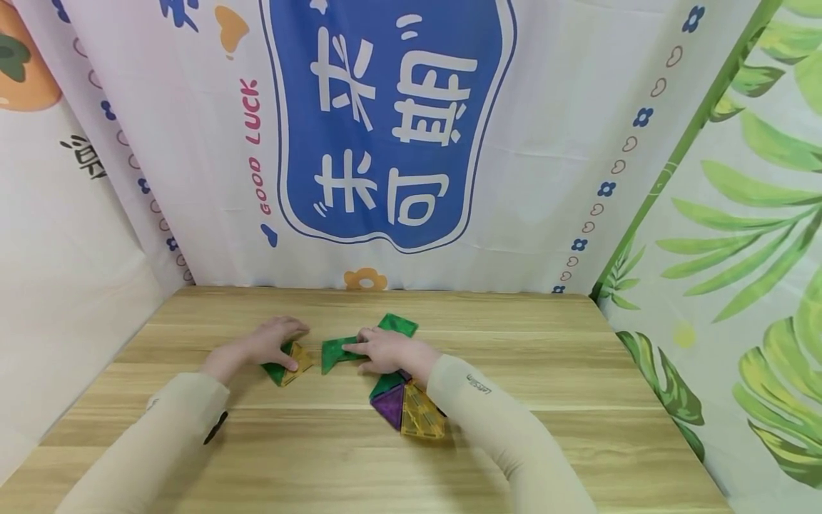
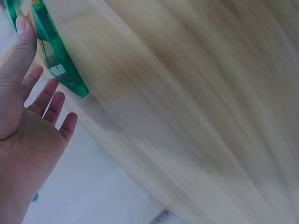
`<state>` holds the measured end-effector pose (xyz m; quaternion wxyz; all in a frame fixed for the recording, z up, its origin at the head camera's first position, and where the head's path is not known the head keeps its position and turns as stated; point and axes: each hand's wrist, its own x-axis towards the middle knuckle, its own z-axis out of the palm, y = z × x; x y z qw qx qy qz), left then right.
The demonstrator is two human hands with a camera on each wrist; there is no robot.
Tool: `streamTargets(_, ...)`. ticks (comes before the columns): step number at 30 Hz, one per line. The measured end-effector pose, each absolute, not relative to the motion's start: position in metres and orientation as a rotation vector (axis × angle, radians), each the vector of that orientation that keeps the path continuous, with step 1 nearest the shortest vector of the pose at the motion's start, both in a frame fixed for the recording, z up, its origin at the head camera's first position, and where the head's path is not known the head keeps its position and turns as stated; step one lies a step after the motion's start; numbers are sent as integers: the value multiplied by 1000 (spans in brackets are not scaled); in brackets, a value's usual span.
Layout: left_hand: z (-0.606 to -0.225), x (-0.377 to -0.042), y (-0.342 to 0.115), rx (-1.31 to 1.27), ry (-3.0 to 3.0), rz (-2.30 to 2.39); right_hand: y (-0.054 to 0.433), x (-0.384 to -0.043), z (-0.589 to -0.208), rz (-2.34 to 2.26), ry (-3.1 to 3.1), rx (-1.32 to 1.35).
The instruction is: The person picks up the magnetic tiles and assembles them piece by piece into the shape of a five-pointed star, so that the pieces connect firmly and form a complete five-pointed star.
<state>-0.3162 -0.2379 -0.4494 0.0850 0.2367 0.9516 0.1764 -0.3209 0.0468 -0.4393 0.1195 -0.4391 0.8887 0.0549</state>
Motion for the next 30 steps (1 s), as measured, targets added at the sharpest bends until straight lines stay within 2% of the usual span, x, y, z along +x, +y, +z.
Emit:
streamTargets(6, -446, -316, -247, 686, 2841, 487, 59, -322, -442, 114, 2552, -1346)
streamTargets(12, -446, -317, -212, 782, 2827, 530, 68, -327, -441, -75, 2495, -1396)
streamTargets(20, -448, -310, -168, 639, 2844, 556, 70, -338, -441, -210, 2613, -1215)
streamTargets(30, -449, -312, -160, 604, 2794, 604, 62, -342, -446, -160, 2701, -1031)
